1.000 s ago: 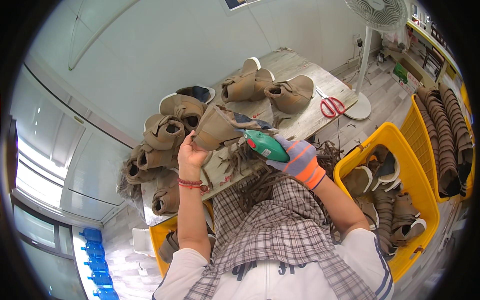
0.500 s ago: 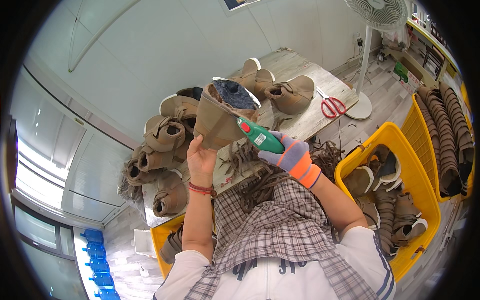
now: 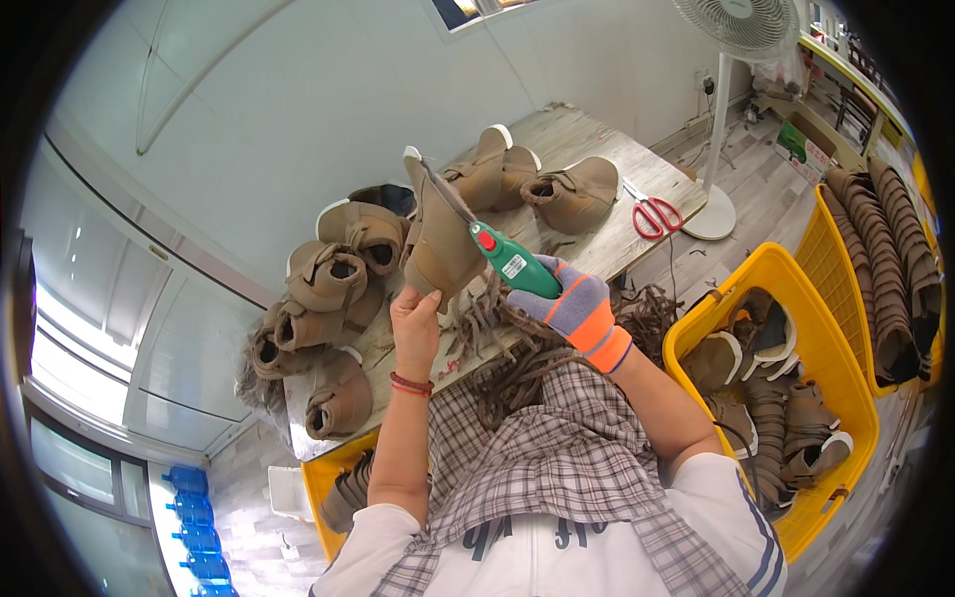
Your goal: The person uses a green electric trimmer to cut the fur lining on the inside of several beige boots. They then use red scissors to trim the remaining fur and clean the interior. The trimmed boots are placed into a yellow basket.
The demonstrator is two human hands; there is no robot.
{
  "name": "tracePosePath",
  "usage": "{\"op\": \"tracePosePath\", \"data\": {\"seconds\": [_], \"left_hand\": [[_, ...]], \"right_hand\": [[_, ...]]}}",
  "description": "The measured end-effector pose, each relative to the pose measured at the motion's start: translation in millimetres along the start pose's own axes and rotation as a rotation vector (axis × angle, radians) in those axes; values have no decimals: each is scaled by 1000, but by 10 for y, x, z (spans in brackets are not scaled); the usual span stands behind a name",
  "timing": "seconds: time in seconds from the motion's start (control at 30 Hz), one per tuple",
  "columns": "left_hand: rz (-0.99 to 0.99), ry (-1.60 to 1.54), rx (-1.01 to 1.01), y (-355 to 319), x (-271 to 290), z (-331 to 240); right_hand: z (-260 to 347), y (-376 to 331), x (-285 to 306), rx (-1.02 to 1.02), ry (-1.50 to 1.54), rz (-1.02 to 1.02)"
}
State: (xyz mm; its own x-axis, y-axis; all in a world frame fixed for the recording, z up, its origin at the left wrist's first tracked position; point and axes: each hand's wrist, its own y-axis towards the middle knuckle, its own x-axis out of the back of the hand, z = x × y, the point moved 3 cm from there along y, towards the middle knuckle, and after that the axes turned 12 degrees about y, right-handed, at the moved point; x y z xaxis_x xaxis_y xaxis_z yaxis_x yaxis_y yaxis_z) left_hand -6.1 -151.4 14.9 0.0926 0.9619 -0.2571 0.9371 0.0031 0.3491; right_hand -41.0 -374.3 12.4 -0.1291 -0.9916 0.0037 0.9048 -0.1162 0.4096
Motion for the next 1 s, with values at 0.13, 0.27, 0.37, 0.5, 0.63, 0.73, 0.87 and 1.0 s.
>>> {"op": "tracePosePath", "data": {"seconds": [0.13,0.27,0.37,0.5,0.63,0.73,0.87,1.0], "left_hand": [[54,473,-137,-23,161,149],[97,878,-326,-81,71,109],[140,966,-407,-154,-29,127],[174,970,-508,-221,-96,93],[207,962,-409,-296,-92,123],[222,931,-369,-331,-67,174],[189,824,-300,-269,54,262],[200,946,-371,161,79,106]], "right_hand": [[-44,2,4,-86,54,-17],[-28,21,38,-160,47,-27],[-12,43,62,-230,126,-35],[106,63,53,-330,255,-27],[74,100,56,-363,358,-21],[24,174,60,-360,415,-32],[-127,275,139,-339,439,-94],[-256,356,269,-340,400,-181]]}}
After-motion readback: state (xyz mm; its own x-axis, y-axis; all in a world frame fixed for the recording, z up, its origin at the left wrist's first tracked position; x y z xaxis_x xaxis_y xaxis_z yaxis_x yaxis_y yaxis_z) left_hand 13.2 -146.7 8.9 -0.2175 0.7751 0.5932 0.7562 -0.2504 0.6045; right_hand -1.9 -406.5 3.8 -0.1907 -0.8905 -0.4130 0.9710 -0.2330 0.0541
